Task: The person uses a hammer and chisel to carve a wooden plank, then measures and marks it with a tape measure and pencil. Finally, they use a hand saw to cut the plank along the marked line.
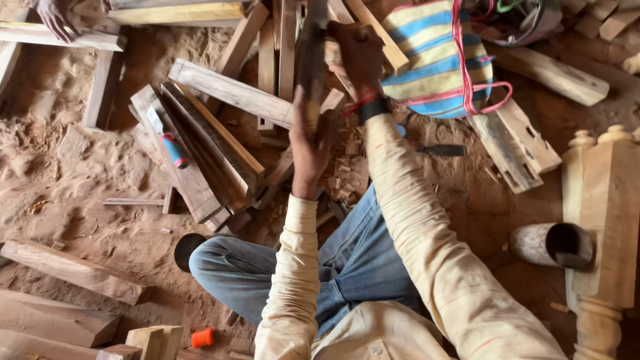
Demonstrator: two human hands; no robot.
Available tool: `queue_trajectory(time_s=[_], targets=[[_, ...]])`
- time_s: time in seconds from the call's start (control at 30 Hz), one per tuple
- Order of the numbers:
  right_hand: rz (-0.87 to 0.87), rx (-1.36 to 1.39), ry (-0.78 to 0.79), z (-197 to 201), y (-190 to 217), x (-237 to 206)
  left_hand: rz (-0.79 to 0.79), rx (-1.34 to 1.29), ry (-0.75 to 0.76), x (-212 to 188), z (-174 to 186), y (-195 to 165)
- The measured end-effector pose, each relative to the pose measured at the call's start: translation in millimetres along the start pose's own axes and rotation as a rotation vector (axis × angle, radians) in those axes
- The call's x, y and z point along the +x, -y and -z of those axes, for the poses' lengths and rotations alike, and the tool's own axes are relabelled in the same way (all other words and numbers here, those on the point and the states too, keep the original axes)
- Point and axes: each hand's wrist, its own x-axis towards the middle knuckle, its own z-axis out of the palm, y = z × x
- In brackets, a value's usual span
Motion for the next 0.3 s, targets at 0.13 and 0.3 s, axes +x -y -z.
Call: queue_trajectory(time_s=[0.13, 0.3], targets=[[-0.135, 0.004, 0.08, 53.3, 9.4, 31.6, -0.348, 0.121, 0.126, 7.8, -24.5, 1.2], [-0.231, 0.027, 0.227, 135.7, -1.8, 58.8, -0.217, 0.026, 0.256, 1.7, -73.8, 3.5]])
